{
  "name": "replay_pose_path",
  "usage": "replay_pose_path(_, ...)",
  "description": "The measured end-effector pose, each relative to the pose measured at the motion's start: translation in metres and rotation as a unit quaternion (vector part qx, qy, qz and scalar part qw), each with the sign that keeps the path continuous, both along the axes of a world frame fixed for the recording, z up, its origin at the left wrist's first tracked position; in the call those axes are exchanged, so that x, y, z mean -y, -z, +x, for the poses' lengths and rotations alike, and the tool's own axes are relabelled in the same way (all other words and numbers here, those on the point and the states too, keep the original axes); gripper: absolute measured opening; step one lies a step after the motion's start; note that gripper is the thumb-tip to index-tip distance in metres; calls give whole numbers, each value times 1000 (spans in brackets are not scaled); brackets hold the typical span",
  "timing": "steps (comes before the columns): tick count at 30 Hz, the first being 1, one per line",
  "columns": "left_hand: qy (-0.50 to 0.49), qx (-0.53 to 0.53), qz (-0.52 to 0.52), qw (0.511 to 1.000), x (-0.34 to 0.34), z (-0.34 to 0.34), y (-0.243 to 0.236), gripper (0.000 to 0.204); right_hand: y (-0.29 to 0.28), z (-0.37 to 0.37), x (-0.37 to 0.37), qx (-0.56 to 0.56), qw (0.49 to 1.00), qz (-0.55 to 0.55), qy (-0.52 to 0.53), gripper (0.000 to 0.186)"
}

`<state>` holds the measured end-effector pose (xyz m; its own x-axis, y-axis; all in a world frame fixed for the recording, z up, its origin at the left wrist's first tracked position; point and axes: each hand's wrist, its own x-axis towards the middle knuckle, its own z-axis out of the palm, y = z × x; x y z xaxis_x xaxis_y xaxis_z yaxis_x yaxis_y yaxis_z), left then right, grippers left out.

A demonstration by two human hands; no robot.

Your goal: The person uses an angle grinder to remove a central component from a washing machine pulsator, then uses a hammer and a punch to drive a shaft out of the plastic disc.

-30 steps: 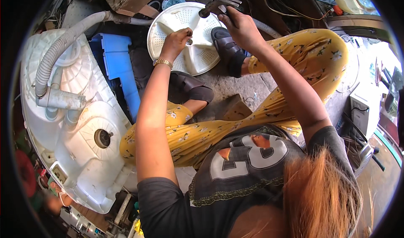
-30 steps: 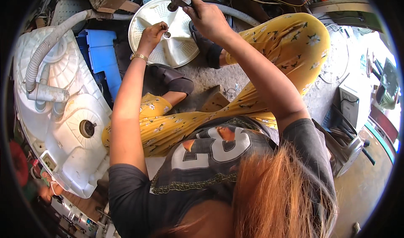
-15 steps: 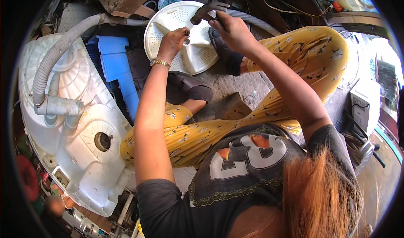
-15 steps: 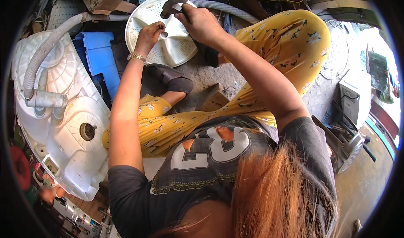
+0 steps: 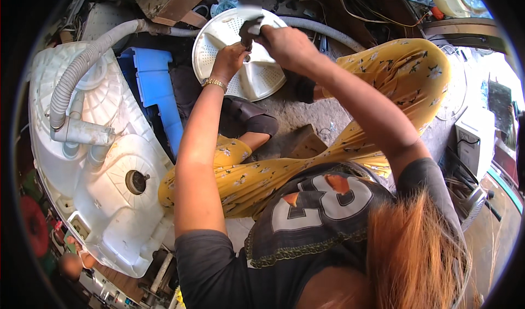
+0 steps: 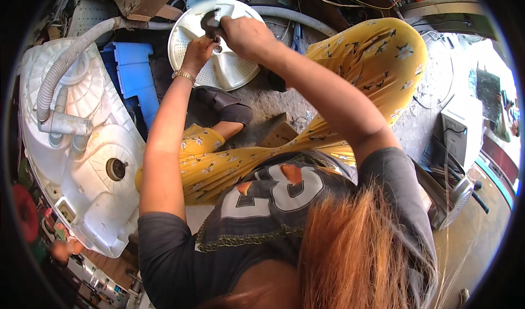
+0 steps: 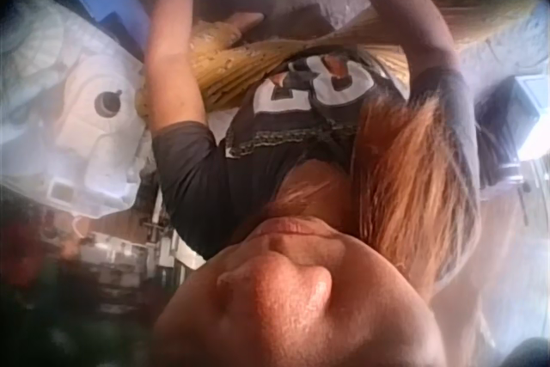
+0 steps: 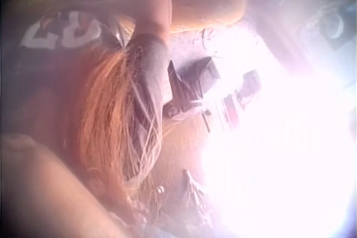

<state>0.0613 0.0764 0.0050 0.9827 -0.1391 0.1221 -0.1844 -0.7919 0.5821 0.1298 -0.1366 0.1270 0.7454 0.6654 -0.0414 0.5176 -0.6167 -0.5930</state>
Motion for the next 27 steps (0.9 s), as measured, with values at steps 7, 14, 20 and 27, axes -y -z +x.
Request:
replay_pose_path(7, -29, -16, -25, 999, -6, -1, -2, 17, -69, 66, 23, 256, 955, 152, 2, 14)
replay_pose_path(14, -38, -57, -36, 997, -9, -3, -3, 19, 15, 10, 15, 25, 989, 105, 103, 21)
replay_pose_path(20, -61, -57, -101, 991, -1, 3, -25, 5, -35, 39, 43, 1, 965, 244, 98, 32)
replay_pose_path(27, -110, 7, -101, 989, -4, -7, -27, 6, -14, 25, 42, -56, 972, 197, 113, 36)
